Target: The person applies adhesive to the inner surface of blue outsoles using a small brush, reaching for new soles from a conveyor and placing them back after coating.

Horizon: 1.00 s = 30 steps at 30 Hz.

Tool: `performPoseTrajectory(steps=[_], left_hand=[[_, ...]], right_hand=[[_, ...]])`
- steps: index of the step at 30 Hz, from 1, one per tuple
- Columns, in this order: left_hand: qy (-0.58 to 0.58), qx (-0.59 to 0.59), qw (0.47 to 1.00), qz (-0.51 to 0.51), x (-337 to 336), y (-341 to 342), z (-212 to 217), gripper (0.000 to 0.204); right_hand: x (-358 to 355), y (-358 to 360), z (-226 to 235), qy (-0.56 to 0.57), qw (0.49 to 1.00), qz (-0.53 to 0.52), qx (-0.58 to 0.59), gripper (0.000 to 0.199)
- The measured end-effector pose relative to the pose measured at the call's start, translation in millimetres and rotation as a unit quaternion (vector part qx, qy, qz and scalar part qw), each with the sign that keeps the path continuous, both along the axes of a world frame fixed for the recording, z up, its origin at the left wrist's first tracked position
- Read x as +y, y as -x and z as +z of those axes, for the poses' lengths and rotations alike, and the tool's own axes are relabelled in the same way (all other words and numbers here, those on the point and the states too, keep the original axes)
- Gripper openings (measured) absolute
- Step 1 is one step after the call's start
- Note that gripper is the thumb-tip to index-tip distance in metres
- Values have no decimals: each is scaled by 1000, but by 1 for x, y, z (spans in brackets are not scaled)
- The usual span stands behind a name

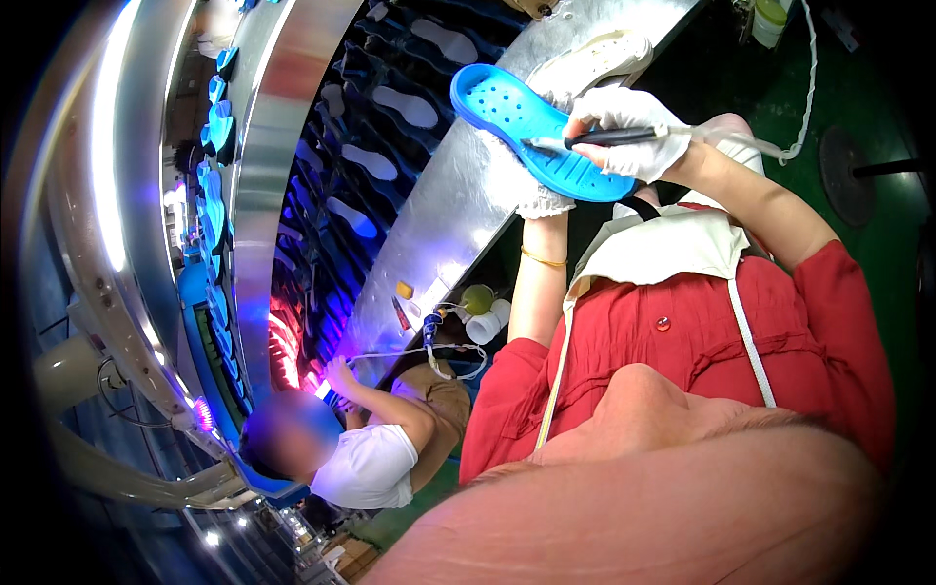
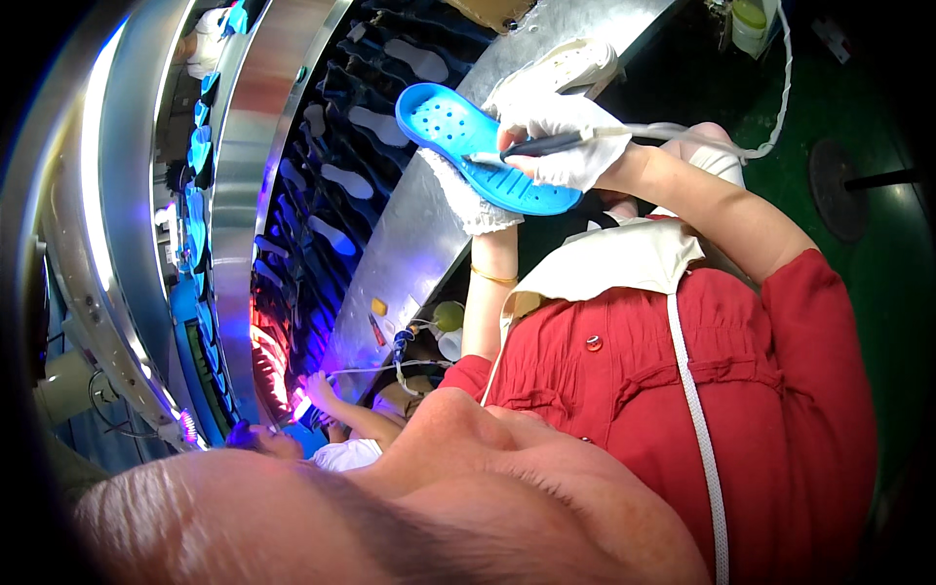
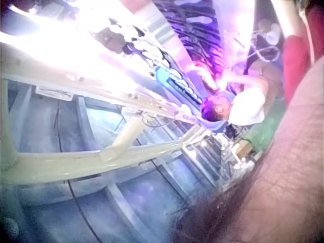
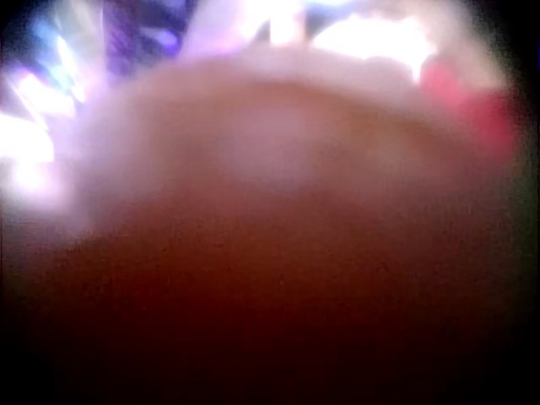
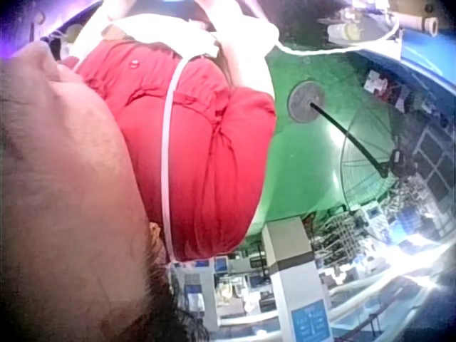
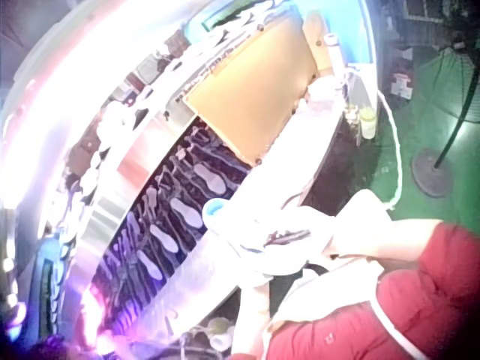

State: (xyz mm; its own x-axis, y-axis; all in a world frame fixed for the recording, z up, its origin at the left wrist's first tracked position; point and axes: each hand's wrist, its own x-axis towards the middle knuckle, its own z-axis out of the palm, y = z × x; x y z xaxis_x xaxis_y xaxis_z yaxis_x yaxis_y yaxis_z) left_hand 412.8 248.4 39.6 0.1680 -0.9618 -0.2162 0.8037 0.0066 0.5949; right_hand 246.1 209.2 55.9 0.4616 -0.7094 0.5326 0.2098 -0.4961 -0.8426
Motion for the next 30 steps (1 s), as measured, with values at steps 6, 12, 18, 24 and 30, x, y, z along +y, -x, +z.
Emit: performPoseTrajectory(steps=[6, 12, 18, 24, 30], left_hand=[[25, 41, 999, -5, -5, -12, 13, 61], [-1, 3, 1000, 18, -11, -26, 14, 62], [34, -18, 999, 0, -10, -33, 10, 68], [45, 51, 998, -1, 6, -15, 1, 69], [98, 137, 986, 19, -5, -15, -4, 73]], right_hand=[[5, 5, 6, 17, 997, 74, 22, 18], [18, 1, 10, -29, 998, 28, 42, 12], [-1, -1, 8, -331, 934, 123, 56, 9], [-4, 3, 5, -242, 968, 57, 27, 10], [28, -12, 0, -218, 966, 135, -25, 10]])
